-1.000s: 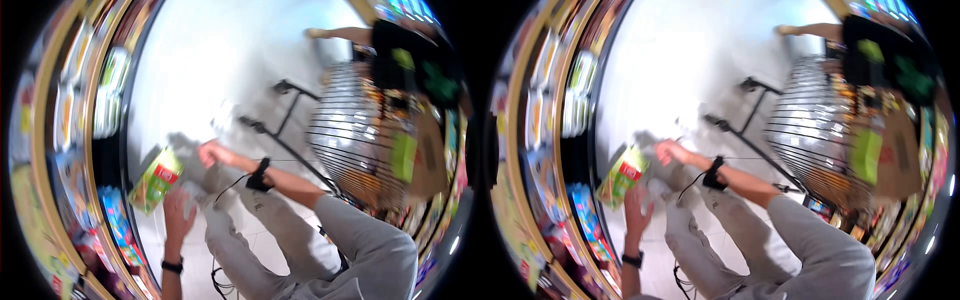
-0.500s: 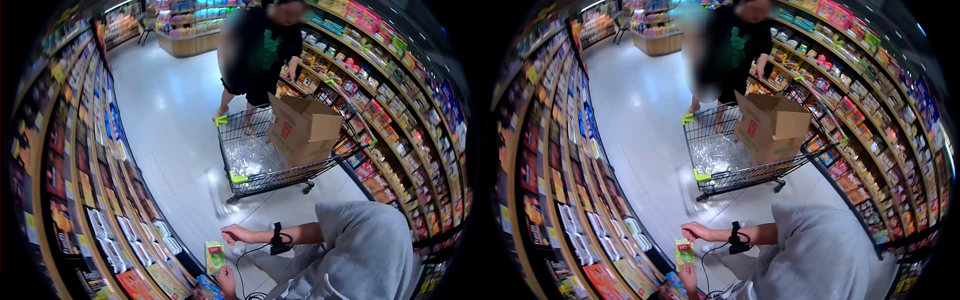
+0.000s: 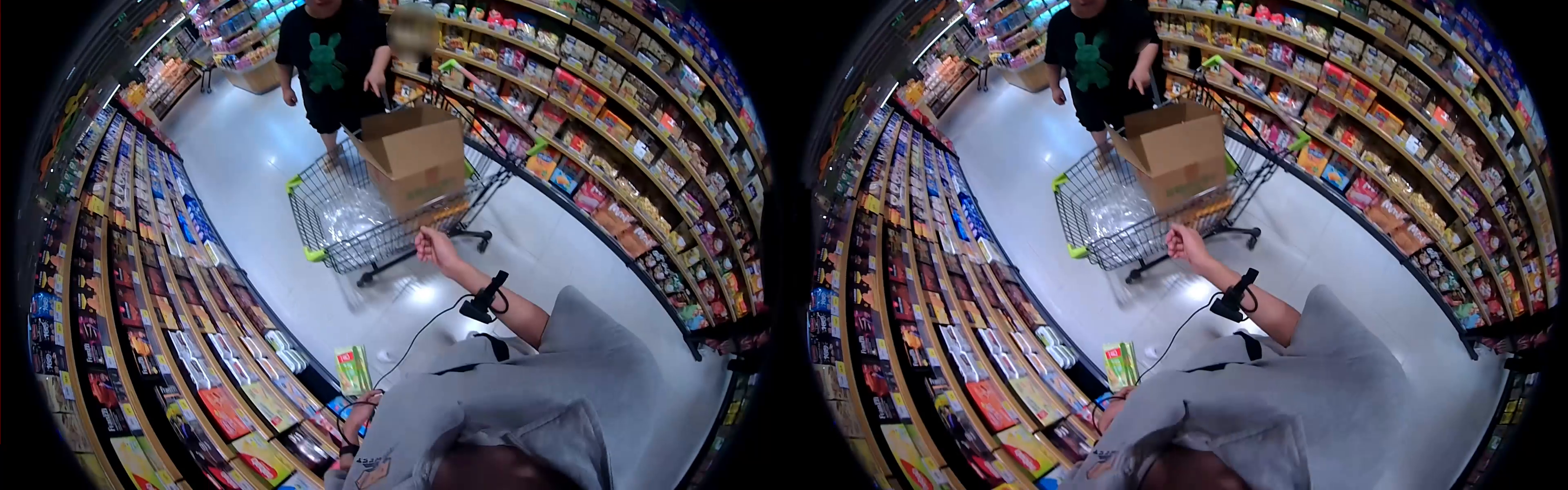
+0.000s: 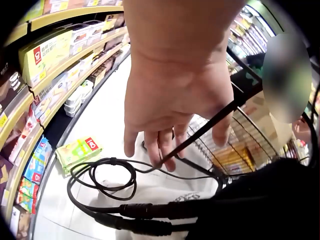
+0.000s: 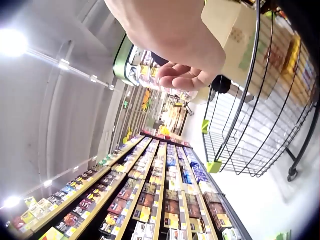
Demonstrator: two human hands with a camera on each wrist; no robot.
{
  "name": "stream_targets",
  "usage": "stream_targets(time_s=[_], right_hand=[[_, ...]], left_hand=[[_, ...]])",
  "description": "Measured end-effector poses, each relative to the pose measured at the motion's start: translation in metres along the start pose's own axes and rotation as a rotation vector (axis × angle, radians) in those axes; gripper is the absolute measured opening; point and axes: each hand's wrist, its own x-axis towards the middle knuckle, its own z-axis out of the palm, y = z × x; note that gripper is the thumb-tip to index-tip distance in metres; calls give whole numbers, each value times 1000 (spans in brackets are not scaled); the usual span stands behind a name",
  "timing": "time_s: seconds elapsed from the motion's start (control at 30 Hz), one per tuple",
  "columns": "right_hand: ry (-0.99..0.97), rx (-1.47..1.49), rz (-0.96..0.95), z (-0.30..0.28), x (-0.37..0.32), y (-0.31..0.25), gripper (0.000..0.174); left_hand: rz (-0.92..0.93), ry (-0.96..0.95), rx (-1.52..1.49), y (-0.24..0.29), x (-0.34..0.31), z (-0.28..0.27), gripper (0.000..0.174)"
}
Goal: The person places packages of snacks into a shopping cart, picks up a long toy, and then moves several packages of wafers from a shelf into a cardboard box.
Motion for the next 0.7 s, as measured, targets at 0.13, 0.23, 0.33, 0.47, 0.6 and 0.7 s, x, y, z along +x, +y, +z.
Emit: stream_targets(time_s=[0.13,0.23,0.33,0.47,0.6,0.7], right_hand=[[13,-74,-76,-71,-54,-40,35],[39,-115,-130,-99,-66,-59,35],[43,-119,-227,-114,-55,-71,33],[54,-173,-292,-114,-21,-95,22],[200,-528,-614,-103,56,-122,21],[209,-792,-638,-89,126,-155,49]], left_hand=[[-81,-49,42,-3,-53,65,57],[-114,-83,100,-1,-79,104,57],[-145,-123,145,10,-94,133,57],[-144,-172,207,36,-103,152,57],[65,-193,317,84,-102,146,58],[495,-59,521,77,-29,71,33]])
